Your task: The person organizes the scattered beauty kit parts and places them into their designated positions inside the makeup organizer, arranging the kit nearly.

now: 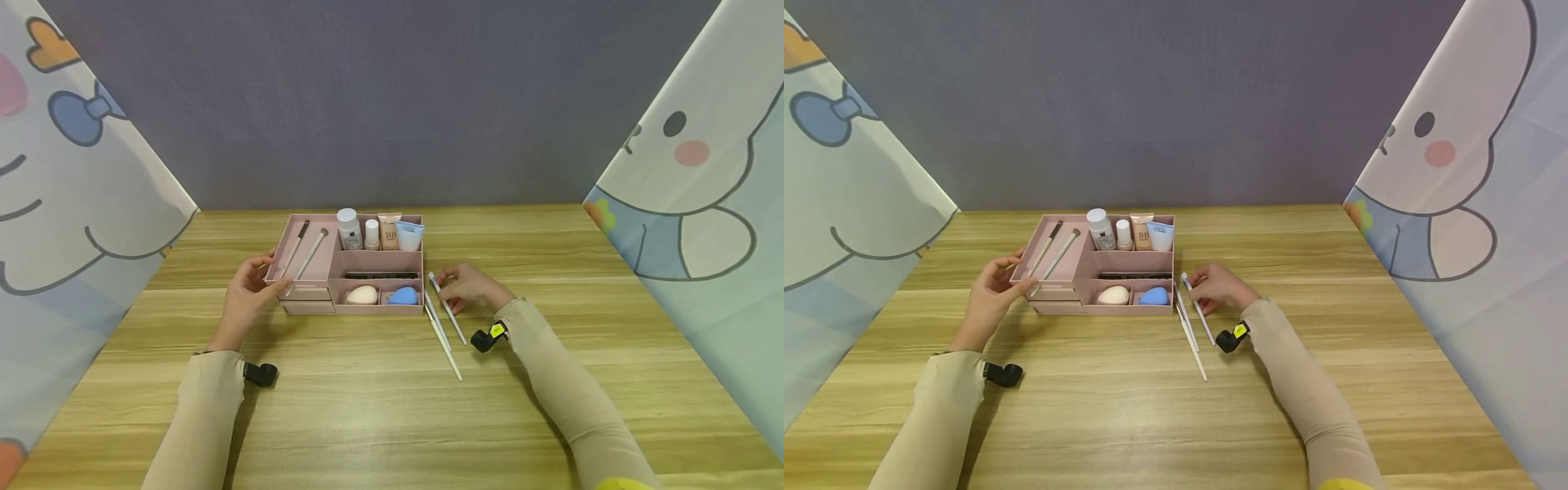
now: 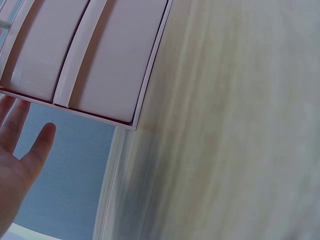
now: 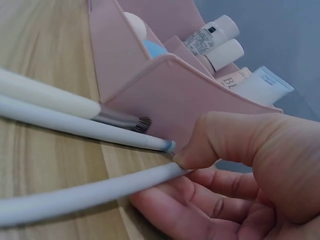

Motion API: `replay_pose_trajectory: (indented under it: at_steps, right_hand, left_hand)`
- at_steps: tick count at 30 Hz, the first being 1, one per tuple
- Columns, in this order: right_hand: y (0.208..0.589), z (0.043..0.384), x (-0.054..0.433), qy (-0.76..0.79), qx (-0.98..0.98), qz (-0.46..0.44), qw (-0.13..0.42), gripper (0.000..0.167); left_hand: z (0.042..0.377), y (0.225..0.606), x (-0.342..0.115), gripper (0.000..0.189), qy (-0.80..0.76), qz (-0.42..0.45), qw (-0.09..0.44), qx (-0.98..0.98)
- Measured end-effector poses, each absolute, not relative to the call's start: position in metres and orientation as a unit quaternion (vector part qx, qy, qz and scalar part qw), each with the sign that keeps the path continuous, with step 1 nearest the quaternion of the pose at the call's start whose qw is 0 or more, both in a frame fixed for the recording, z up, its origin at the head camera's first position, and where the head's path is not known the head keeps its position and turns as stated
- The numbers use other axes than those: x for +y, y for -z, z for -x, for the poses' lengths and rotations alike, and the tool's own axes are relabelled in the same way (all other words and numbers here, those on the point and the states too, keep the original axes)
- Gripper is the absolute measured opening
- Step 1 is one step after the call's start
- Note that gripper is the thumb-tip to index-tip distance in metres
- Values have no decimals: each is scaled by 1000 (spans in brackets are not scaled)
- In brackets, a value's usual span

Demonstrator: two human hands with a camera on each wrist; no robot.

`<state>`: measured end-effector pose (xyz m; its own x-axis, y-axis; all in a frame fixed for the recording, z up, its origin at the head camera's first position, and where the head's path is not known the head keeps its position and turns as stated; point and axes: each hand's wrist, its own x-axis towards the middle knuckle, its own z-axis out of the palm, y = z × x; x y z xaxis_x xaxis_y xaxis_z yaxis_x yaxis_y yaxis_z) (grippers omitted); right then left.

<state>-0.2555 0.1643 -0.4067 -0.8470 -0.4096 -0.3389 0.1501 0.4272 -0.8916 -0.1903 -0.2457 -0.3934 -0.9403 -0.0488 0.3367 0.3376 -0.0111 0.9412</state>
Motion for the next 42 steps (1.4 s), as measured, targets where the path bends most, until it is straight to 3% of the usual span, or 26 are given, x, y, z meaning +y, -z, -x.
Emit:
replay_pose_trajectory:
  at_steps: [13,29,42]
  right_hand:
    - [404,255,185,643,705,79,288,44]
    - [372,261,187,652,705,86,266,49]
    - [337,267,164,650,718,118,220,38]
  left_hand:
    - [192,396,-247,37,703,117,140,-687]
    - [193,397,-247,37,705,120,142,-685]
    - [193,397,-248,36,705,117,139,-685]
